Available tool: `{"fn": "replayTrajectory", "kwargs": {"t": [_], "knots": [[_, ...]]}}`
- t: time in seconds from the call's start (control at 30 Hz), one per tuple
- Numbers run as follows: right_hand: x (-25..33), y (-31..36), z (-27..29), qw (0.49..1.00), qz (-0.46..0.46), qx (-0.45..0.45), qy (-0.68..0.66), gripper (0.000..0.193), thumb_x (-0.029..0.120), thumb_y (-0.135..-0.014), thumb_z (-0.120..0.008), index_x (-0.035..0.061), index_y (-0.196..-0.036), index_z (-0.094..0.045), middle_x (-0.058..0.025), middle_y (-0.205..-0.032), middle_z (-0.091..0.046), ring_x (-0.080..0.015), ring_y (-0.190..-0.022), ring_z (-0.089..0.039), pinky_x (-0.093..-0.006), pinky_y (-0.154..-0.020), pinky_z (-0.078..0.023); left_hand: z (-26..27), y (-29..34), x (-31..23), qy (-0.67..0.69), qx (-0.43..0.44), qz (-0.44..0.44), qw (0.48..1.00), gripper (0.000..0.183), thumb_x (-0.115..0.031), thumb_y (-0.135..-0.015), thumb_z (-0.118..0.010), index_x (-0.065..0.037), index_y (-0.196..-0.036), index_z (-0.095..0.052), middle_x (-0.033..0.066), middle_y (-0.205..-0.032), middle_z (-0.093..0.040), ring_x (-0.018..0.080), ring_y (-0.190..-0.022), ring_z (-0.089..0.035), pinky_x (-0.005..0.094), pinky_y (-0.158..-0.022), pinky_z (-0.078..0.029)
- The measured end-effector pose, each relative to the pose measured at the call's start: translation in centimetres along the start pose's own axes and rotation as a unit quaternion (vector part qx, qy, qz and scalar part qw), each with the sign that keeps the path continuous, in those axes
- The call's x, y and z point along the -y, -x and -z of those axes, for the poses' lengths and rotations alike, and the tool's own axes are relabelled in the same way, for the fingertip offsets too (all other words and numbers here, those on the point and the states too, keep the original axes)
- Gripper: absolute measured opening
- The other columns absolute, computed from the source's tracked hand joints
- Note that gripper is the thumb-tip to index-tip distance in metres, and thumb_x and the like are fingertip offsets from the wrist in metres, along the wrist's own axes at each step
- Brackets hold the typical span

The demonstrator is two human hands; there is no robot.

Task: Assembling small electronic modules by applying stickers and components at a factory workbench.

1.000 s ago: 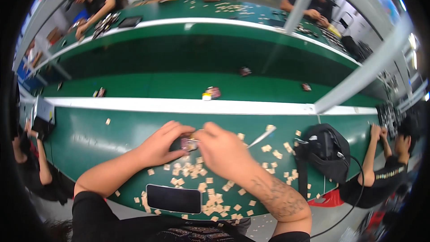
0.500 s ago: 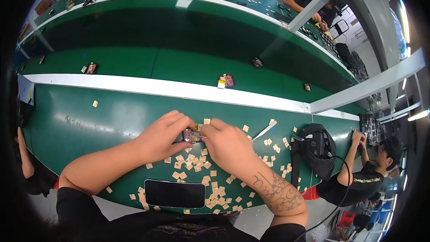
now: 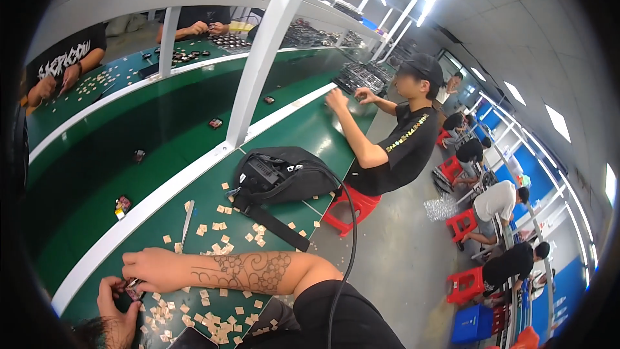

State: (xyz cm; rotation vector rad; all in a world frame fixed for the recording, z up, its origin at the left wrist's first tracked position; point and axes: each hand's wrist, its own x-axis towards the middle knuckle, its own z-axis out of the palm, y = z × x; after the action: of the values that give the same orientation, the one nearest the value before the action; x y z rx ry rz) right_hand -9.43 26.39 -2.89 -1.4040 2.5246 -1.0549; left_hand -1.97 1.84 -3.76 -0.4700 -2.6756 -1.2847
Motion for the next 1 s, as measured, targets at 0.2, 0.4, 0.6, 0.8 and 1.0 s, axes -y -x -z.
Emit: {"fn": "replayTrajectory", "kwargs": {"t": [0.2, 0.4, 0.6, 0.8, 1.0], "knots": [[0.3, -0.3, -1.0, 0.996, 0.072, -0.037, 0.035, 0.017, 0.014, -0.087, -0.073, 0.0084, -0.103, -0.067, -0.0110, -0.105, -0.064, -0.0353, -0.087, -0.070, -0.0468, -0.074, -0.059, 1.8, 0.3, -2.3, -0.011, 0.019, -0.017, 1.000, 0.050, 0.003, -0.070, -0.084, -0.004, -0.113, -0.062, 0.0133, -0.102, -0.065, 0.0306, -0.092, -0.063, 0.0376, -0.084, -0.052], [2.4, 0.3, 3.1, 0.963, -0.134, -0.014, -0.235, 0.024, -0.002, -0.095, -0.075, 0.0011, -0.119, -0.072, -0.0149, -0.104, -0.076, -0.0250, -0.090, -0.078, -0.0321, -0.079, -0.062, 1.9, -1.6, -2.7, -0.010, 0.082, -0.094, 0.992, 0.040, -0.008, -0.081, -0.089, -0.006, -0.115, -0.068, 0.0109, -0.109, -0.068, 0.0348, -0.103, -0.065, 0.0442, -0.091, -0.055], [2.8, -0.8, 4.7, 0.970, -0.150, 0.079, -0.174, 0.022, -0.003, -0.097, -0.076, -0.0027, -0.118, -0.074, -0.0098, -0.102, -0.076, -0.0100, -0.088, -0.072, -0.0257, -0.078, -0.058, 2.3, -0.3, -2.3, -0.044, 0.066, -0.121, 0.990, 0.036, -0.010, -0.083, -0.088, -0.011, -0.116, -0.075, 0.0087, -0.115, -0.068, 0.0304, -0.105, -0.066, 0.0422, -0.093, -0.057], [4.3, -0.5, 4.2, 0.988, -0.113, 0.032, -0.098, 0.023, -0.004, -0.097, -0.073, -0.0014, -0.120, -0.073, -0.0138, -0.100, -0.074, -0.0223, -0.083, -0.074, -0.0337, -0.076, -0.059, 2.1, -0.1, -2.7, -0.115, 0.078, -0.144, 0.980, 0.035, -0.015, -0.086, -0.085, -0.012, -0.119, -0.076, 0.0078, -0.120, -0.067, 0.0293, -0.110, -0.065, 0.0422, -0.095, -0.057], [5.2, -0.5, 4.2, 0.993, -0.106, 0.028, -0.049, 0.025, -0.003, -0.095, -0.073, 0.0002, -0.119, -0.072, -0.0166, -0.100, -0.072, -0.0335, -0.087, -0.074, -0.0391, -0.077, -0.060, 2.1, 0.1, -2.9, -0.174, 0.092, -0.152, 0.969, 0.035, -0.017, -0.086, -0.081, -0.011, -0.120, -0.075, 0.0073, -0.122, -0.067, 0.0273, -0.114, -0.063, 0.0410, -0.097, -0.055]]}}
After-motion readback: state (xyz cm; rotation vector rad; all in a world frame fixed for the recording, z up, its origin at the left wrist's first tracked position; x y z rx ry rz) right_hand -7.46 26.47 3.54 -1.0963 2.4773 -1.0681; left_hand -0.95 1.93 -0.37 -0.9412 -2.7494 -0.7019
